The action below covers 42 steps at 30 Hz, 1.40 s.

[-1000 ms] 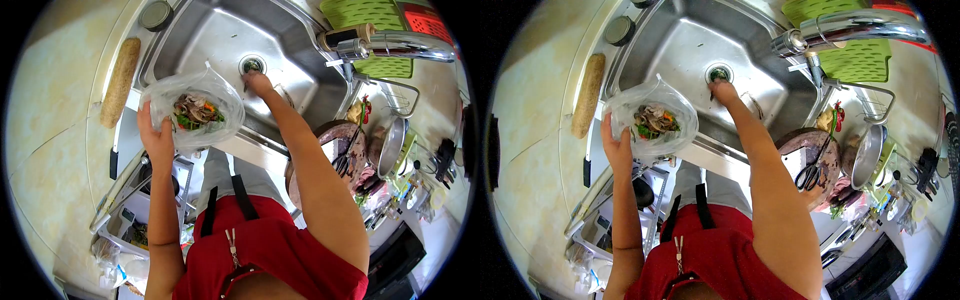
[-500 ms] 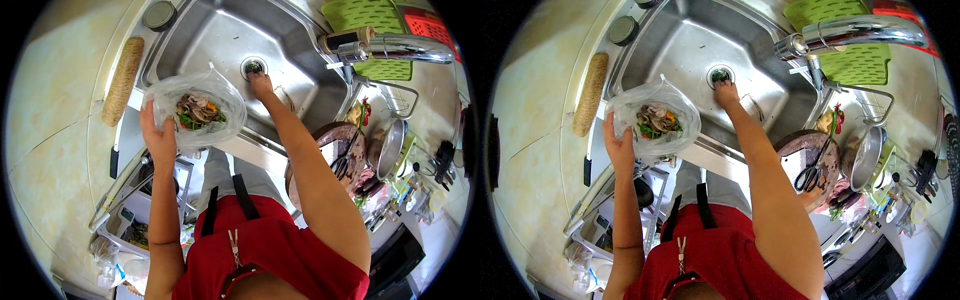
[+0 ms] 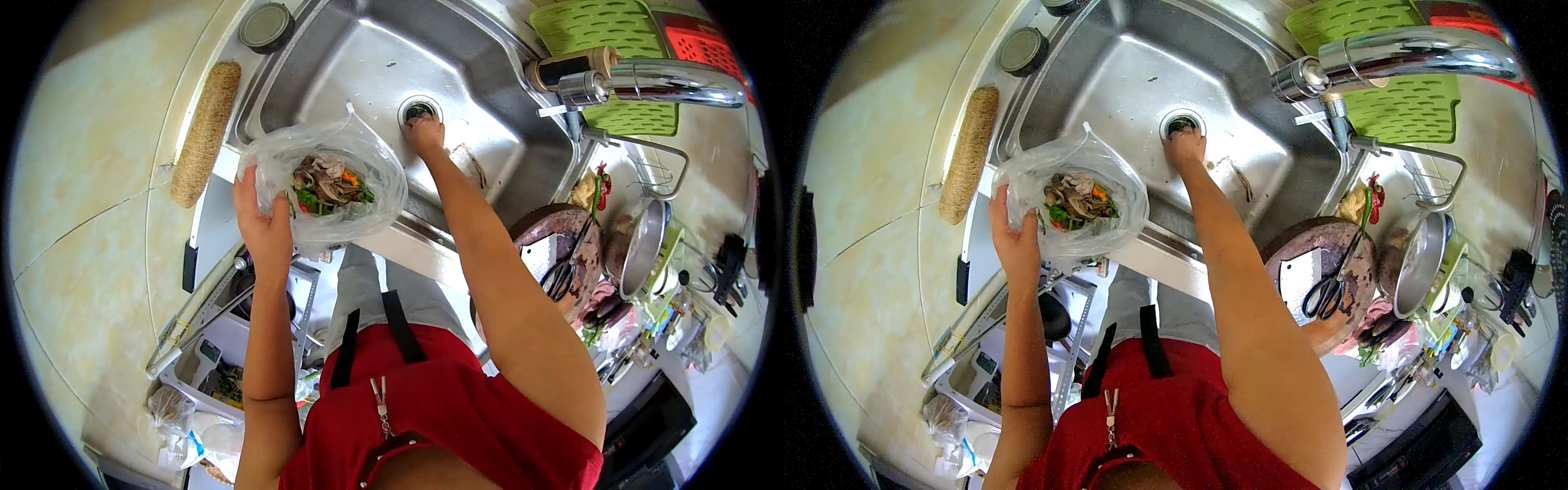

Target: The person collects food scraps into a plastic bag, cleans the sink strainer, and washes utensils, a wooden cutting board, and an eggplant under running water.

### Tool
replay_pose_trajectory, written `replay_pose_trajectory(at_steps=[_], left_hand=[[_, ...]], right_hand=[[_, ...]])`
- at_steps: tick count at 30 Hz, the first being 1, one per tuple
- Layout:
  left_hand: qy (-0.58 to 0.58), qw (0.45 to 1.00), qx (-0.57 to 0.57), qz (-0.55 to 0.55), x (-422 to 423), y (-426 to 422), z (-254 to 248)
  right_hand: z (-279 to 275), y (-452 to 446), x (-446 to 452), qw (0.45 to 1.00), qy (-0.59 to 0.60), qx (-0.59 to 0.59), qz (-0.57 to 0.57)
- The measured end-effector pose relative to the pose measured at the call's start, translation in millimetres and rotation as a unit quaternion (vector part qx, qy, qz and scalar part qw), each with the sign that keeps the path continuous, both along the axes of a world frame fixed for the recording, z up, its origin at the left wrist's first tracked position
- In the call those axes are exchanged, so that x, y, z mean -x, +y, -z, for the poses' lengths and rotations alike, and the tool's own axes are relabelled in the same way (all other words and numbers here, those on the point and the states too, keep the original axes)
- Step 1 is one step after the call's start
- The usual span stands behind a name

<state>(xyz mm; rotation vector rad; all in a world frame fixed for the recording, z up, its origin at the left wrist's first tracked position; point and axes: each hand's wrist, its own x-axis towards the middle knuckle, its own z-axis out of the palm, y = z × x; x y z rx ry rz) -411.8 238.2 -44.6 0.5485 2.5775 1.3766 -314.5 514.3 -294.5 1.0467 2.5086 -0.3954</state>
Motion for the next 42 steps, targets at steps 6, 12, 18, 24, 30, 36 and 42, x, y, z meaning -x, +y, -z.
replay_pose_trajectory(at_steps=[6, 12, 18, 24, 30, 36, 42], left_hand=[[0.0, 1.0, -0.011, 0.001, -2, -1, 4], [0.002, 1.0, 0.003, 0.001, 0, -5, 3], [-0.01, 1.0, -0.007, -0.01, -3, -2, -2], [0.007, 1.0, 0.019, -0.011, -5, -4, 2], [0.011, 0.999, 0.032, 0.001, -3, -3, 2], [0.003, 1.0, 0.016, -0.005, -2, 0, 0], [-0.003, 1.0, -0.003, 0.001, -2, -3, 1]], right_hand=[[10, -3, -6, 0.998, 0.051, 0.016, 0.039], [2, -3, -16, 0.996, 0.033, -0.062, -0.057], [2, -2, -9, 1.0, 0.017, -0.011, 0.009], [61, -9, 10, 0.963, 0.187, 0.085, 0.176], [55, -5, 13, 0.922, 0.217, 0.166, 0.275], [-10, 7, -3, 0.991, -0.063, 0.0, -0.12], [-8, 12, -21, 0.97, -0.057, -0.062, -0.229]])
